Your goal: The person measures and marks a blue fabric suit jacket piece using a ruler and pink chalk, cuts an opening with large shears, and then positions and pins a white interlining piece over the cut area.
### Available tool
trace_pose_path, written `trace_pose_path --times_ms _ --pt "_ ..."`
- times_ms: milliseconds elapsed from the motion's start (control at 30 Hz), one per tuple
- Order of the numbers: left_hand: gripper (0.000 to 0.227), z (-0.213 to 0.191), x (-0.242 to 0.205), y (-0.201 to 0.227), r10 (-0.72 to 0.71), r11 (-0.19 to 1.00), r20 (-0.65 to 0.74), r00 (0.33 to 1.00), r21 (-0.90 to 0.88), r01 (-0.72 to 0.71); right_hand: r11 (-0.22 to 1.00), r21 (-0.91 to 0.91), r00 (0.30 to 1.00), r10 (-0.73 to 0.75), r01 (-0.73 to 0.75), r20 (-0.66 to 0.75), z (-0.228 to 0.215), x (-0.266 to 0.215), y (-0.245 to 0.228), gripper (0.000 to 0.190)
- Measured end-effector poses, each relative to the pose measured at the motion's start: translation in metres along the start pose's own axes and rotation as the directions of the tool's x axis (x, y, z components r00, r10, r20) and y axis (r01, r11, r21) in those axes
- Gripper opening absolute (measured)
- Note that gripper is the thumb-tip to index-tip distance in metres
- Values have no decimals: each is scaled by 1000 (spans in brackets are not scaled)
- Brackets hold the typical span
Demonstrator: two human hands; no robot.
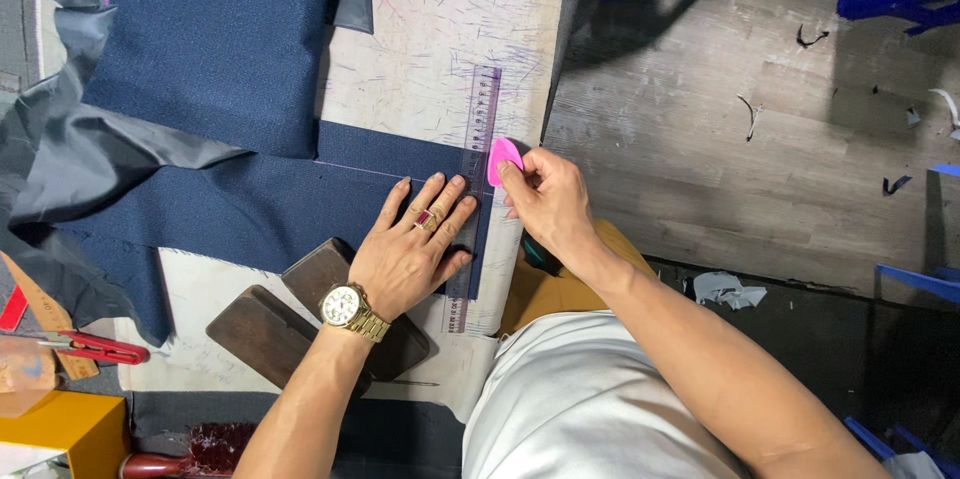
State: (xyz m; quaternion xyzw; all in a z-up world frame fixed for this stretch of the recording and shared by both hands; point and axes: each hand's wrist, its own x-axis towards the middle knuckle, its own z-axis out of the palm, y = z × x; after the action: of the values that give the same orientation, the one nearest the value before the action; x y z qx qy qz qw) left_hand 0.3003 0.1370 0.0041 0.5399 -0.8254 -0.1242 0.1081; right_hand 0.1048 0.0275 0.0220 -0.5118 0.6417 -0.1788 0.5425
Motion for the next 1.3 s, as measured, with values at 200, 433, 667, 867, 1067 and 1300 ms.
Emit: trace_pose_path --times_ms 200,433,667,867,1067,1300 --pt "69 -1 0 1 -3 1000 -5 1000 6 3 999 -18 999 -35 35 -4 3 4 -3 23" --pt "69 -3 2 4 -14 1000 -38 999 -6 14 945 -317 996 -68 82 56 8 -18 25 31" --pt "69 -20 2 21 -89 996 -86 992 -5 89 978 -201 952 116 -59 285 -21 -68 -9 24" --pt "49 8 -12 76 -584 798 -149 798 74 598 990 -124 948 -31 74 318 -82 -49 5 29" --pt "47 27 11 115 -912 394 -110 394 20 919 996 -84 930 -3 36 367 -69 -25 -25 24" --pt "17 27 -51 151 -705 184 -672 -225 -480 858 951 -63 749 -196 301 633 20 1 -139 14"
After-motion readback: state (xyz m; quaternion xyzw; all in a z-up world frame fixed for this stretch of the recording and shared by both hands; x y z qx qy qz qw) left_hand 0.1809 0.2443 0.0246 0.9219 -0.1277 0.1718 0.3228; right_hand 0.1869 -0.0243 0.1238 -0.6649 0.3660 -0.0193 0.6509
